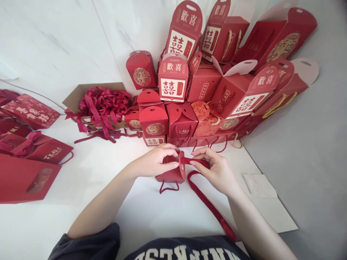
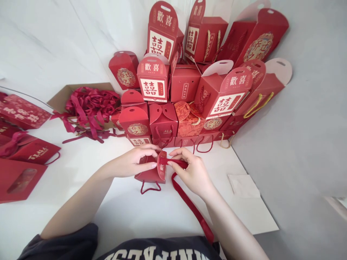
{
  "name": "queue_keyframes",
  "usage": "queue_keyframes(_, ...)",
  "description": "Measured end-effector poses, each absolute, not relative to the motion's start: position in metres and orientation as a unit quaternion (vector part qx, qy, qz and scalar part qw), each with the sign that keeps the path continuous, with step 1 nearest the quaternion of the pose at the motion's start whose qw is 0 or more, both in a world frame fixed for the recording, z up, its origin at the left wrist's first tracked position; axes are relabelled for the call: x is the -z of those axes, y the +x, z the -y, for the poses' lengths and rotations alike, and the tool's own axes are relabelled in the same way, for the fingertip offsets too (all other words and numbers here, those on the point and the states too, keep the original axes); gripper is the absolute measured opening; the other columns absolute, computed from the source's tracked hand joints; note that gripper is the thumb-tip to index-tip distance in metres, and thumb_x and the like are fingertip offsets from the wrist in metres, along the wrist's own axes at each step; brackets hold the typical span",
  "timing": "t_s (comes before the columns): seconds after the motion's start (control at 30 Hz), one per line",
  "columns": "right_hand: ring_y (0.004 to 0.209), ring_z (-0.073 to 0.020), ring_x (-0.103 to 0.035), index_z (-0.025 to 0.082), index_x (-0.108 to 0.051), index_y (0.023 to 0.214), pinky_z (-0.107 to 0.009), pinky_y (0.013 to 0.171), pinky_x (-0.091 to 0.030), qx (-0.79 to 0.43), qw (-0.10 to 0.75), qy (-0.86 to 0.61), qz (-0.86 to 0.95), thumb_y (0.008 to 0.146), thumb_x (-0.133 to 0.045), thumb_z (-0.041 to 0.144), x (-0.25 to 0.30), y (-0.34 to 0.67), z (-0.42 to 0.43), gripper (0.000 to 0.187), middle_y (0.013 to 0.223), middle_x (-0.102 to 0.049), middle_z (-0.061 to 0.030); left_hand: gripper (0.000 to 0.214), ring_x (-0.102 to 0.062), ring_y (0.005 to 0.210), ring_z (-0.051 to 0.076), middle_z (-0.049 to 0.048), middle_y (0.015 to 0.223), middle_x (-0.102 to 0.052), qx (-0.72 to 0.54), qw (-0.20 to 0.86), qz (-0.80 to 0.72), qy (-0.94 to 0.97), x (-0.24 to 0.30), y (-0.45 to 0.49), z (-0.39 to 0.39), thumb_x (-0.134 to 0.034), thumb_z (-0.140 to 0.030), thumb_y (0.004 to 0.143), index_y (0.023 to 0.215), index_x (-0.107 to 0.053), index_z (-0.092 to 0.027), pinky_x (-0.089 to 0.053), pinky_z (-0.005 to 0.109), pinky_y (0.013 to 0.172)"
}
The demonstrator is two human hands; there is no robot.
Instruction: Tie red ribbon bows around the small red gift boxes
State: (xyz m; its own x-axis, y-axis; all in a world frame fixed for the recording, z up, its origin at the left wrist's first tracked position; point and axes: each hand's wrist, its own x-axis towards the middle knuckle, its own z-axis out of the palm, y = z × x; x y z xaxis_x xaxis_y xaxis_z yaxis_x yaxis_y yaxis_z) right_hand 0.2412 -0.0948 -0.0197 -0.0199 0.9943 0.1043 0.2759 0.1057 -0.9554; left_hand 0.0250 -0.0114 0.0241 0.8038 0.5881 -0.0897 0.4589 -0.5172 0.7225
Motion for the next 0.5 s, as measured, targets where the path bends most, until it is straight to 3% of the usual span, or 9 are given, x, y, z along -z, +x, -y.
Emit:
queue_keyframes(0.3,0.091,-0.0185,-0.068,0.024,-0.059,0.103,-0.032,0.083,-0.051,-0.407,0.422,-0.538,0.606,0.089,-0.062,0.034,0.022,0.239,0.093,0.018,0.096,-0.072,-0.0038,0.02,-0.055,0.119,0.022,0.0073,0.127,-0.057,-0.118,0.375,-0.328,0.859,-0.028,0.022,0.011,-0.05,-0.029,0.092,0.084,-0.065,-0.019,-0.043,0.039,0.101)
queue_keyframes(0.5,0.119,-0.0211,-0.059,0.022,-0.063,0.084,-0.037,0.103,-0.04,-0.389,0.422,-0.461,0.677,0.091,-0.058,0.033,0.0,0.235,0.077,0.014,0.121,-0.066,-0.0055,0.017,-0.051,0.122,0.022,0.0041,0.134,-0.053,-0.192,0.311,-0.337,0.867,-0.06,0.005,0.02,-0.051,-0.025,0.09,0.08,-0.064,-0.019,-0.038,0.036,0.107)
